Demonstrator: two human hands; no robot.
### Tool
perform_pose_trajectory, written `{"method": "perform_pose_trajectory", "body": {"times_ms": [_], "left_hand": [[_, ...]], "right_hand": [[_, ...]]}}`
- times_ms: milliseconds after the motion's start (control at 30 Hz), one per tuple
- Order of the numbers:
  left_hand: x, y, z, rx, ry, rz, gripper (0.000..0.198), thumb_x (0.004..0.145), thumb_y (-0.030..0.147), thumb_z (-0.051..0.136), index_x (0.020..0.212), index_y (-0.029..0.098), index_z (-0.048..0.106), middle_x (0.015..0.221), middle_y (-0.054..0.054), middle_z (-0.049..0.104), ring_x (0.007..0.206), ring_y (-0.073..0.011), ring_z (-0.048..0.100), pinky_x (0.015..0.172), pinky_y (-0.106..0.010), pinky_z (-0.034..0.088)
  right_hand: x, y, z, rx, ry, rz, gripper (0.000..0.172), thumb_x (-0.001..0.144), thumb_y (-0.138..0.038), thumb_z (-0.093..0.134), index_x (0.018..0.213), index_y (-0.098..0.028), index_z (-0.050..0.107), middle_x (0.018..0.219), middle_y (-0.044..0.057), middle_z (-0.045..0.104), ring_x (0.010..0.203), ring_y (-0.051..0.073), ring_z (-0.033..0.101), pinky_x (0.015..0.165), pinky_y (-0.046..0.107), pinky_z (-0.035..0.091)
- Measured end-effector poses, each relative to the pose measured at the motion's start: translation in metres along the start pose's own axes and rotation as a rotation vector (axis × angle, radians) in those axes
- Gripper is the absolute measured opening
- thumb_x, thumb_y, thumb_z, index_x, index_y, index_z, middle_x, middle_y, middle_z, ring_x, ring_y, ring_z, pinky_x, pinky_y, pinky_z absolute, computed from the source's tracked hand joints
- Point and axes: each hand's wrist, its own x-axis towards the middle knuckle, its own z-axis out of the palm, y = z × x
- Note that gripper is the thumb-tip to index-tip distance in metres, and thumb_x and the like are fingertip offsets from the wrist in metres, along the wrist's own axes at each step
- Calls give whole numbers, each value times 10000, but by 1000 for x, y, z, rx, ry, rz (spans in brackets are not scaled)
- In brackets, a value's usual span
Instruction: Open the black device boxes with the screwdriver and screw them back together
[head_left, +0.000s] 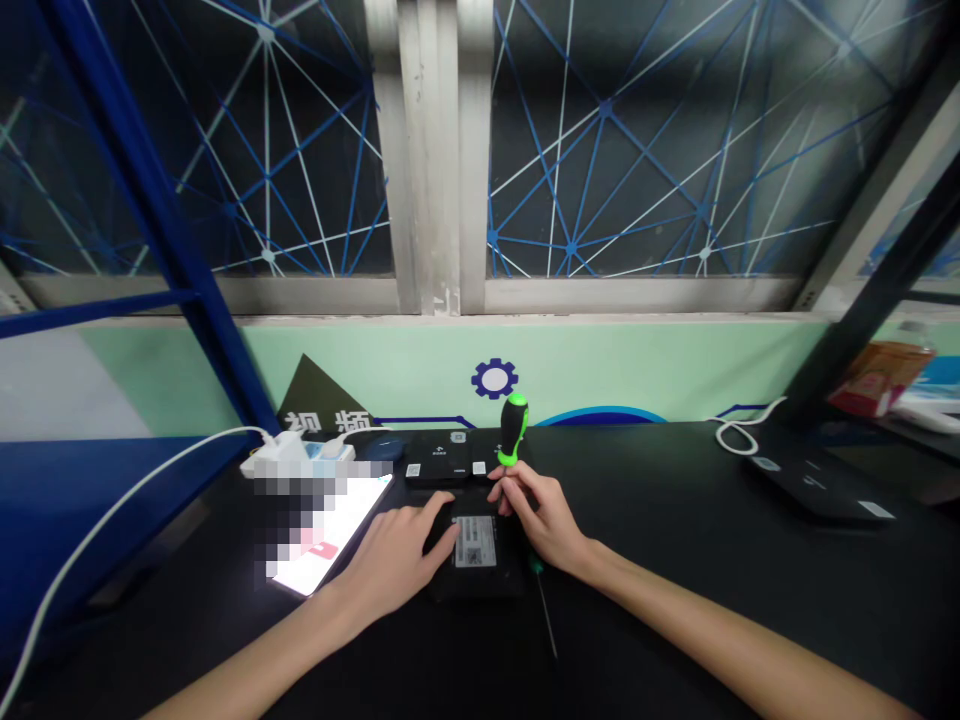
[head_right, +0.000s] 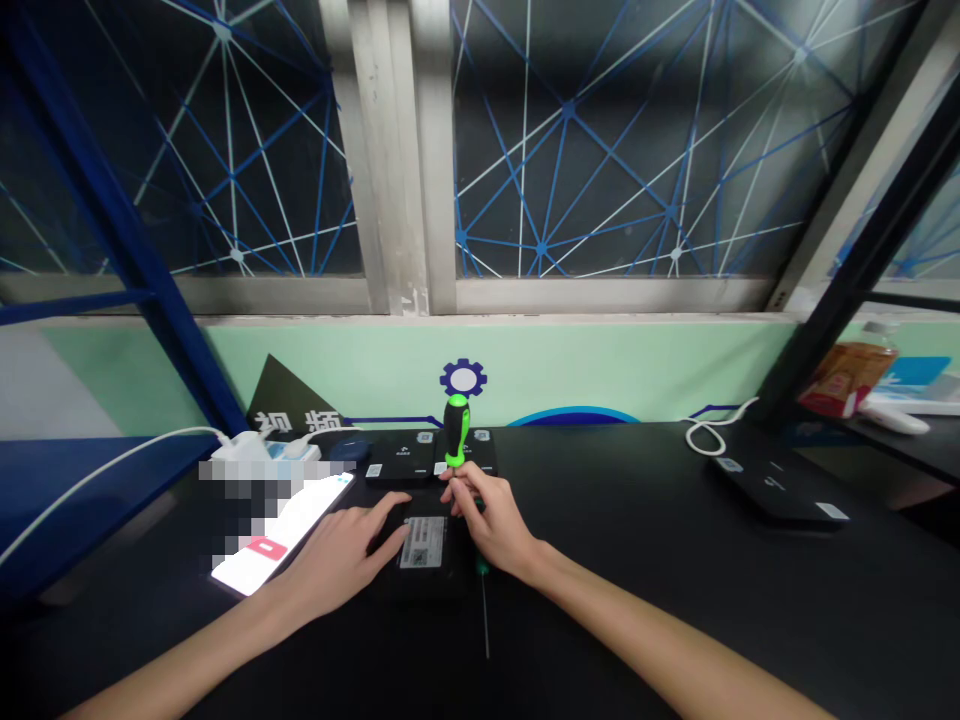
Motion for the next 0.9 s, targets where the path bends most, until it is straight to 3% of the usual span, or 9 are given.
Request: {"method": "perform_pose_trajectory", "body": {"times_ms": [167, 467, 700, 900], "left_hand": [[0, 1, -2, -14, -4, 5, 473, 1029, 507, 306, 1353, 233, 515, 815, -48, 716, 729, -259, 698, 650, -325, 467], [-1, -2, 2, -27, 1, 9, 458, 1034, 509, 305, 1357, 248, 501, 863, -54, 726, 776, -280, 702, 683, -359, 475], [0, -2, 1, -14, -10, 6, 464, 1034, 514, 303, 1355, 241, 497, 842, -52, 724, 756, -276, 700, 665, -352, 469], [0, -3, 2, -12, -12, 9, 457, 1034, 510, 302, 1357, 249, 492, 832, -44, 719, 754, -282, 699, 654, -349, 467]], "right_hand": [[-1, -4, -1, -8, -13, -33, 260, 1043, -377, 425, 1100, -196, 604, 829, 46, 702, 628, 133, 623, 637, 255, 532], [3, 1, 1, -12, 69, 9, 192, 964, -378, 595, 892, -200, 602, 744, 22, 670, 609, 148, 637, 624, 264, 542], [-1, -2, -1, -18, -23, -61, 197, 1039, -311, 447, 1074, -195, 603, 841, 38, 698, 639, 128, 624, 651, 252, 524], [-1, 1, 0, 4, 31, -54, 174, 1033, -293, 468, 1009, -190, 607, 809, 36, 684, 638, 128, 624, 646, 242, 519]]}}
